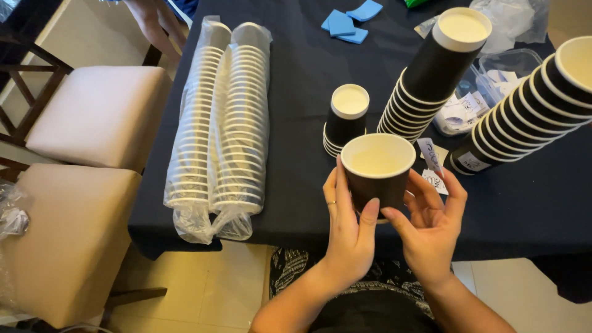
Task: Applying small logo stickers to paper coffee cups
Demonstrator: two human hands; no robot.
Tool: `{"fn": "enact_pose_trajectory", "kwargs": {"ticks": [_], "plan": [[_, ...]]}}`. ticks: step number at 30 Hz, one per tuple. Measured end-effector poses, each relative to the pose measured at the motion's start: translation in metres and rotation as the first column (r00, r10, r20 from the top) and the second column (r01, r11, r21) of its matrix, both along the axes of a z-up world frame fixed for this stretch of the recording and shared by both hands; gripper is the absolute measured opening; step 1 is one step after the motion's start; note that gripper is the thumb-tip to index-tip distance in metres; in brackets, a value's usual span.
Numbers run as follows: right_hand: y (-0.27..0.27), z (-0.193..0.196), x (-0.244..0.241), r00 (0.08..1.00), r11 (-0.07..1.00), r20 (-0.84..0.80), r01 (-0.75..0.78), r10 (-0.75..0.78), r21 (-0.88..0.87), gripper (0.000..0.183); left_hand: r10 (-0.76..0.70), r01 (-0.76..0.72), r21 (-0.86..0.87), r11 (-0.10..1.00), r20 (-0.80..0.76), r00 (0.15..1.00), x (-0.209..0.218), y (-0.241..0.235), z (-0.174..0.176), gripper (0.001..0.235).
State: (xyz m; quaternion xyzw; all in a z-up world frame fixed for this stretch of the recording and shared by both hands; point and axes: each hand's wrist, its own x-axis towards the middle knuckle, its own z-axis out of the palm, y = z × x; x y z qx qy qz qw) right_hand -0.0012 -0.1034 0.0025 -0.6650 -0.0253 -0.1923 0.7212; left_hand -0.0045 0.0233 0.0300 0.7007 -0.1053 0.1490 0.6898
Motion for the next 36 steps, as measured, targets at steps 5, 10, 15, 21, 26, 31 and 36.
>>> {"fn": "enact_pose_trajectory", "kwargs": {"ticks": [5,10,15,21,26,31,36], "plan": [[0.007,0.014,0.000,0.997,0.999,-0.076,0.020,-0.018,0.030,0.074,-0.087,0.075,-0.171,0.982,-0.059,0.994,0.001,0.000,-0.004,0.079],[0.002,0.023,-0.002,0.995,0.982,-0.037,-0.082,0.089,0.170,0.060,0.058,-0.068,-0.055,0.996,-0.178,0.982,0.015,0.008,-0.008,0.100],[-0.013,0.014,0.004,0.996,0.973,0.036,-0.090,0.084,0.214,0.035,-0.268,0.082,-0.600,0.796,-0.228,0.936,0.034,0.011,-0.034,0.080],[-0.034,-0.005,0.015,0.994,0.939,0.038,-0.111,0.104,0.326,0.012,-0.375,0.141,-0.676,0.724,-0.213,0.902,0.030,0.007,-0.040,0.073],[-0.043,0.001,0.024,0.981,0.958,0.018,-0.190,0.191,0.213,0.013,-0.395,0.174,-0.636,0.752,-0.224,0.891,0.029,0.009,-0.041,0.073],[-0.042,0.022,0.018,0.983,0.971,-0.042,-0.170,0.180,0.170,0.015,-0.394,0.177,-0.592,0.787,-0.260,0.882,0.030,0.010,-0.039,0.073],[-0.046,0.052,0.021,0.951,0.955,-0.190,-0.268,0.242,-0.124,0.019,-0.398,0.211,-0.516,0.830,-0.284,0.872,0.027,0.017,-0.007,0.082]]}}
